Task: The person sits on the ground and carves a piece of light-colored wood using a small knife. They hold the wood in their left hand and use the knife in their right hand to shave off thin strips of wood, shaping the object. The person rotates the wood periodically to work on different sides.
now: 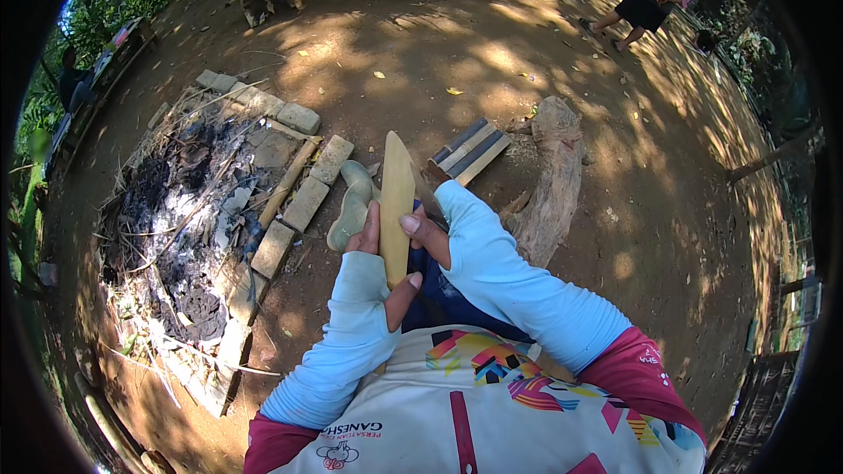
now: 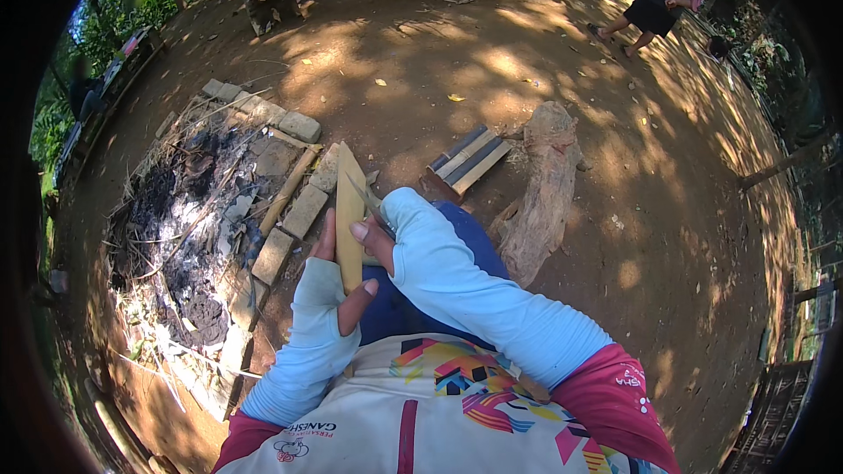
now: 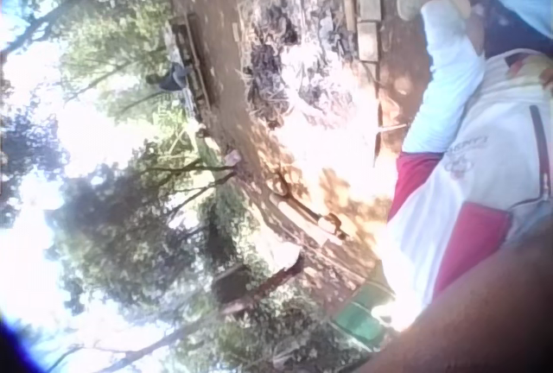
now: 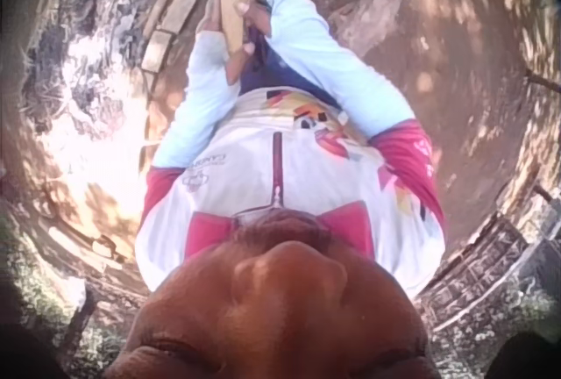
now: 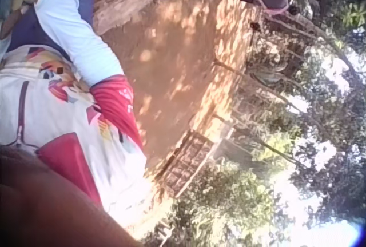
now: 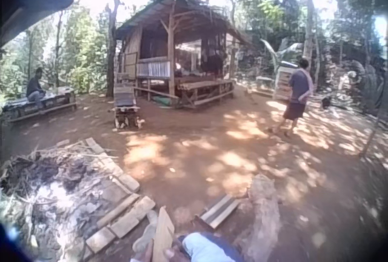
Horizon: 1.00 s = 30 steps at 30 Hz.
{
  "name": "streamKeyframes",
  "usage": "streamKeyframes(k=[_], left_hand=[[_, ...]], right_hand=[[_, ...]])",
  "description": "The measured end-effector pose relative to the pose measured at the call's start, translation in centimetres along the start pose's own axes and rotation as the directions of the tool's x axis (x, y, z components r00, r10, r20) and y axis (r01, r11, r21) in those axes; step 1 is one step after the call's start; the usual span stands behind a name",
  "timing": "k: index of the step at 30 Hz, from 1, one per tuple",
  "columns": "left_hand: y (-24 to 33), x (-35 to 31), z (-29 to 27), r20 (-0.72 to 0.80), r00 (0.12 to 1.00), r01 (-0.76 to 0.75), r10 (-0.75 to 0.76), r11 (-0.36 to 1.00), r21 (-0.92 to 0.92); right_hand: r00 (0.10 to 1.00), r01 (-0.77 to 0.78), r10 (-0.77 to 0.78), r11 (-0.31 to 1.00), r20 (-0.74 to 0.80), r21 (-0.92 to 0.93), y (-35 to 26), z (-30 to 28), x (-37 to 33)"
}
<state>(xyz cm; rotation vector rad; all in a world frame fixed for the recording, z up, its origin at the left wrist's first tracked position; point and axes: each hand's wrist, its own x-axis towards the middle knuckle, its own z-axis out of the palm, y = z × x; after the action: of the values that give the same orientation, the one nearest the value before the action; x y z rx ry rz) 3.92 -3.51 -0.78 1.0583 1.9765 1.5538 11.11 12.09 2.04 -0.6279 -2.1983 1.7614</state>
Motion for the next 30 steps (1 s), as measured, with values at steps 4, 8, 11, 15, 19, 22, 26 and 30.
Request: streamKeyframes(k=[4,8,11,15,19,22,26,30], left_hand=[[-1.0,0.0,0.3,0.002,1.000,0.007,-0.007,0.996,-0.086],[-1.1,0.6,0.5,-0.063,0.998,0.014,-0.031,0.966,-0.260],[-0.6,0.7,-0.5,-0.059,0.987,0.111,-0.147,0.907,-0.407],[-1.1,1.9,-0.3,-0.033,0.994,0.079,-0.105,0.889,-0.451],[-1.5,2.8,1.1,0.002,0.998,0.051,-0.058,0.863,-0.503],[-3.2,3.4,1.4,-0.005,0.996,0.079,-0.087,0.922,-0.379],[-4.7,2.5,1.4,-0.047,0.998,0.033,-0.050,0.950,-0.311],[-3.2,2.2,1.2,-0.014,1.000,0.015,-0.019,0.971,-0.237]], right_hand=[[0.986,0.125,-0.154,0.932,-0.061,-0.340,0.4,-0.1,-0.3],[0.928,0.250,-0.341,0.869,-0.151,-0.427,1.4,-1.0,0.0],[0.965,0.112,-0.176,0.947,-0.194,-0.303,1.2,-2.2,0.4],[0.985,0.113,-0.132,0.980,-0.110,-0.162,1.1,-1.8,0.4],[0.992,-0.032,0.037,0.998,0.122,-0.049,-2.4,-1.4,-1.0],[0.998,0.017,-0.012,0.997,0.066,-0.078,0.0,-0.1,-0.9],[0.993,0.025,-0.008,0.989,0.114,-0.149,0.3,-0.2,-0.8],[0.981,-0.118,0.121,0.993,0.153,-0.030,-0.2,-0.7,-0.6]])
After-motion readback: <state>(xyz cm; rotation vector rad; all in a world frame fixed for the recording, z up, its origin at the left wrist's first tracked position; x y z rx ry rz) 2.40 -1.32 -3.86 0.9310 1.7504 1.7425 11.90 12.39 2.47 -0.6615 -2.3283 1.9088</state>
